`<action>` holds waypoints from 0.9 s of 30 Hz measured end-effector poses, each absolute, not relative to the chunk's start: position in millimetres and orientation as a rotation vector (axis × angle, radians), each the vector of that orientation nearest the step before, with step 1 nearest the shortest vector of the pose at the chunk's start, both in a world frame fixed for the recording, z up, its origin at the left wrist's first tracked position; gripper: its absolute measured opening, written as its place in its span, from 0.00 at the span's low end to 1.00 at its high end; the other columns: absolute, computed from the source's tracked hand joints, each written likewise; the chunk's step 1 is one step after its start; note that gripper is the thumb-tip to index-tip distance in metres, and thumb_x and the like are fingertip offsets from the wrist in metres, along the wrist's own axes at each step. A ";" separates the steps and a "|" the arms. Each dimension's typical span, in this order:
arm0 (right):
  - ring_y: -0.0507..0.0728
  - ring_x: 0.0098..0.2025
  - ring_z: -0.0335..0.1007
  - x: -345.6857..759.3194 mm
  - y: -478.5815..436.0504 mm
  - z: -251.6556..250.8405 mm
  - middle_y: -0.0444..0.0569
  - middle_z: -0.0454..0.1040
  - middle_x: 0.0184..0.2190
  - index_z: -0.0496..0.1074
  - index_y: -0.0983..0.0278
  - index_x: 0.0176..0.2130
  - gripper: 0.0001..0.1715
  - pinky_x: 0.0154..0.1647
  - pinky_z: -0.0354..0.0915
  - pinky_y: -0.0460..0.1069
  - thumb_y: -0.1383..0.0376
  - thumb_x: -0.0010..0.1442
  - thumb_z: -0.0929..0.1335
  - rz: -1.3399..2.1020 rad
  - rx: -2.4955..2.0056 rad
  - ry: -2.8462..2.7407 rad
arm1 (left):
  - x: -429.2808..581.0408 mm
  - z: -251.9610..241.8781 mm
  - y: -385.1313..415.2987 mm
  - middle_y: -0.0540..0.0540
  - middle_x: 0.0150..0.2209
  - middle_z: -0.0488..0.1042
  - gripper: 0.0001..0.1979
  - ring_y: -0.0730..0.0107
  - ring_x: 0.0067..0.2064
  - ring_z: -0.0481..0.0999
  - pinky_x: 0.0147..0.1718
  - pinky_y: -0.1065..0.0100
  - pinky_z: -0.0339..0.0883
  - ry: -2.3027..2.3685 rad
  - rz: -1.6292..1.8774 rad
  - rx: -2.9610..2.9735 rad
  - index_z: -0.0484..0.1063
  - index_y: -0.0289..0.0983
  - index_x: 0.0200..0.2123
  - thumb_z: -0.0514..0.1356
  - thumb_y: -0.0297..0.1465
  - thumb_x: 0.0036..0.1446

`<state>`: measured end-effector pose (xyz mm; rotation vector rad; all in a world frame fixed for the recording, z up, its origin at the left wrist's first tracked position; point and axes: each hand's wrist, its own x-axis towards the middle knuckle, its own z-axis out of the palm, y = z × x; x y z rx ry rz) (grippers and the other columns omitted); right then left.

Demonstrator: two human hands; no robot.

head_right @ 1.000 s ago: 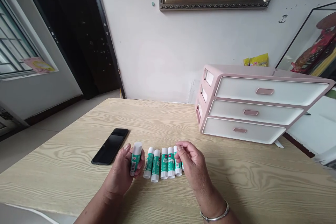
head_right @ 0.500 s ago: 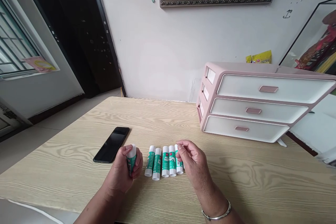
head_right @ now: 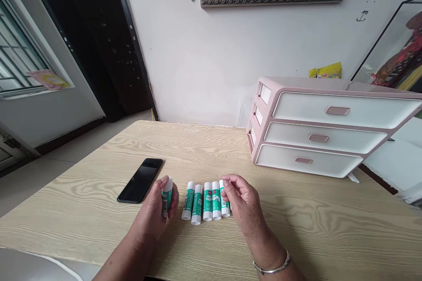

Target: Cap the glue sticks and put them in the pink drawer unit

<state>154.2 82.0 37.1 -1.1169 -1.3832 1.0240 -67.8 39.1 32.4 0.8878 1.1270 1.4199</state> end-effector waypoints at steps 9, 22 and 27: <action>0.55 0.27 0.70 153.0 81.2 43.5 0.48 0.75 0.24 0.78 0.66 0.39 0.31 0.28 0.67 0.48 0.41 0.56 0.72 0.999 -1.141 -1.341 | -78.5 23.3 39.6 0.41 0.45 0.80 0.23 0.56 0.44 0.79 0.42 0.61 0.67 1.979 1.075 1.403 0.68 0.39 0.60 0.52 0.41 0.67; 0.54 0.26 0.69 148.7 82.8 49.6 0.46 0.74 0.24 0.77 0.64 0.36 0.26 0.28 0.68 0.48 0.44 0.53 0.73 1.014 -1.119 -1.259 | -64.1 32.8 35.8 0.39 0.52 0.78 0.18 0.54 0.46 0.81 0.40 0.62 0.68 2.268 0.555 1.752 0.73 0.39 0.54 0.50 0.37 0.68; 0.55 0.25 0.69 149.6 88.6 45.2 0.44 0.73 0.21 0.78 0.64 0.36 0.25 0.27 0.67 0.48 0.45 0.52 0.73 0.995 -1.116 -1.197 | -69.6 35.6 39.0 0.41 0.48 0.81 0.18 0.56 0.46 0.82 0.41 0.63 0.69 2.187 0.612 1.657 0.75 0.40 0.50 0.51 0.41 0.66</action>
